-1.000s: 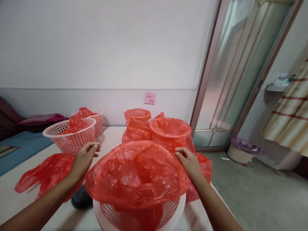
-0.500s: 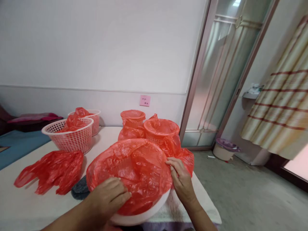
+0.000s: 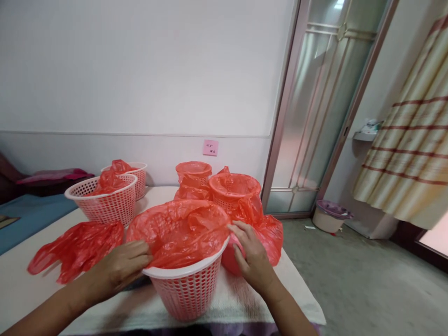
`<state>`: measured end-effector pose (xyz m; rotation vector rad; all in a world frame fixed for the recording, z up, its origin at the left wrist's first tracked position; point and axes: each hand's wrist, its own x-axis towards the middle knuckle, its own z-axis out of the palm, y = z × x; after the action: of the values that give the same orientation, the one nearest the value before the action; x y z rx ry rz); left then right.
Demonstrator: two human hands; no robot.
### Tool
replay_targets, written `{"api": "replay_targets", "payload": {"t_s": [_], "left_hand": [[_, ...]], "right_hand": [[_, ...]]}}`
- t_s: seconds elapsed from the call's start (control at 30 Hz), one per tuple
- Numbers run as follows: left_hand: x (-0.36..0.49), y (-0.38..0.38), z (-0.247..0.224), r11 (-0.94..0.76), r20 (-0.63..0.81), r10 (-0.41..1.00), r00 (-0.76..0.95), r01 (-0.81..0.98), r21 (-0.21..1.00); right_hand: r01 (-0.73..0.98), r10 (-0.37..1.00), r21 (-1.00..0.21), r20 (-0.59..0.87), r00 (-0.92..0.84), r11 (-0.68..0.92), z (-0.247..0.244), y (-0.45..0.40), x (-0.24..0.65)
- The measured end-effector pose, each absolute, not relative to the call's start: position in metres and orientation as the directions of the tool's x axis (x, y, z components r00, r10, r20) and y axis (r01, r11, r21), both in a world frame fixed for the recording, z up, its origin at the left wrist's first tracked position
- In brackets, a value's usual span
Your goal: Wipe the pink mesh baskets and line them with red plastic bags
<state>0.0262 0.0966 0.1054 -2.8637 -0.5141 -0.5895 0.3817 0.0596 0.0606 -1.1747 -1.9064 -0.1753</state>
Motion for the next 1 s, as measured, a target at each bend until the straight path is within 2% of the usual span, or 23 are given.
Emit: {"api": "replay_targets", "payload": {"t_s": [0.1,0.2,0.3,0.43,0.53,0.73,0.9,1.0], "left_hand": [[0.024,0.092,0.100,-0.923,0.411,0.304,0.859,0.373,-0.097],[0.025,0.088,0.101,-0.920,0.407,0.306,0.861,0.377,-0.107],[0.025,0.090,0.107,-0.910,0.399,0.318,0.860,0.395,-0.127],[0.023,0.100,0.111,-0.899,0.382,0.337,0.861,0.414,-0.142],[0.022,0.109,0.107,-0.892,0.392,0.343,0.854,0.427,-0.150],[0.019,0.103,0.092,-0.837,0.537,0.392,0.747,0.532,-0.130],[0.015,0.090,0.080,-0.787,0.625,0.424,0.655,0.608,-0.103],[0.013,0.087,0.074,-0.755,0.683,0.396,0.614,0.641,-0.139]], "right_hand": [[0.807,0.688,-0.169,0.635,-0.350,0.566,0.079,0.055,0.375],[0.792,0.682,-0.122,0.597,-0.423,0.598,0.093,0.050,0.366],[0.744,0.693,-0.178,0.549,-0.468,0.644,0.101,0.045,0.362],[0.676,0.693,-0.296,0.568,-0.443,0.675,0.103,0.044,0.363],[0.671,0.689,-0.310,0.592,-0.418,0.673,0.100,0.050,0.364],[0.703,0.652,-0.299,0.696,-0.302,0.646,0.079,0.051,0.354],[0.660,0.651,-0.374,0.722,-0.233,0.651,0.056,0.037,0.342],[0.591,0.686,-0.494,0.713,-0.145,0.638,0.058,0.032,0.337]]}}
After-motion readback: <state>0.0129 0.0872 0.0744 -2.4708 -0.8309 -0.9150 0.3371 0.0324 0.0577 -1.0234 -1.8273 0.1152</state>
